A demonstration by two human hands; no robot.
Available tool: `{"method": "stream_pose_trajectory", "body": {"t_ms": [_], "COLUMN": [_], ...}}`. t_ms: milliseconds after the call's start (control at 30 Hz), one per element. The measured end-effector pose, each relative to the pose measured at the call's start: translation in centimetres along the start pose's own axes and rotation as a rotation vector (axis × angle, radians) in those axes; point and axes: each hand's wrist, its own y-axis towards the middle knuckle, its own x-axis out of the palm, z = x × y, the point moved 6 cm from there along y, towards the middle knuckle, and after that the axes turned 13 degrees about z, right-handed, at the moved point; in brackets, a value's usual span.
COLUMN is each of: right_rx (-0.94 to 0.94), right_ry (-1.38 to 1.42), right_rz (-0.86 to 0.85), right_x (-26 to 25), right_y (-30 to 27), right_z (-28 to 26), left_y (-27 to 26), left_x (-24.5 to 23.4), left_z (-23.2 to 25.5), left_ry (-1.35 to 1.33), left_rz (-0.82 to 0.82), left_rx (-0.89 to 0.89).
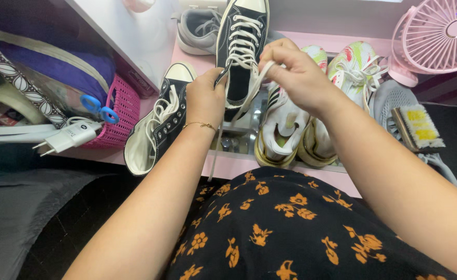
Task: The person unties the laces of a black high-top sneaker, then uses a brush to scrub the upper and sides of the shoe. The shoe is held and rotated to access different areas while brushing.
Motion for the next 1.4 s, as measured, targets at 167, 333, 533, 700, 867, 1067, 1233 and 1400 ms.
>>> {"method": "stream_pose_trajectory", "body": {"t_ms": [167, 333, 533, 700, 867, 1067, 1233, 1400], "right_rx": [0.055, 0.078, 0.156, 0.169, 0.175, 0.234, 0.240, 0.265], "right_ry": [0.401, 0.680, 0.778, 0.833, 0.737, 0.730, 0.517, 0.458], "right_rz": [0.047, 0.220, 0.446, 0.444, 0.412, 0.396, 0.430, 0.373], "right_x": [-4.3, -13.2, -25.5, -32.0, -32.9, -29.3, -22.9, -14.9], "right_y": [0.6, 1.2, 1.1, 0.9, 1.0, 1.8, 1.6, 1.6], "right_z": [-1.6, -0.8, 6.3, 12.4, 14.1, 12.3, 8.3, 2.3], "left_y": [0.0, -0.5, -0.7, -0.6, -1.6, -2.1, -1.0, 1.2], "left_x": [-0.9, -2.0, -2.3, -2.3, -2.2, -3.6, -6.1, -8.0], "left_z": [-0.1, 1.6, 1.8, 1.9, 1.8, -0.7, -0.3, 2.3], "left_ry": [0.073, 0.003, -0.046, -0.047, -0.029, 0.057, -0.086, -0.607], "left_rz": [0.013, 0.144, 0.155, 0.161, 0.083, -0.192, -0.160, -0.230], "left_rx": [-0.043, 0.188, 0.174, 0.165, 0.097, -0.207, -0.285, -0.385]}}
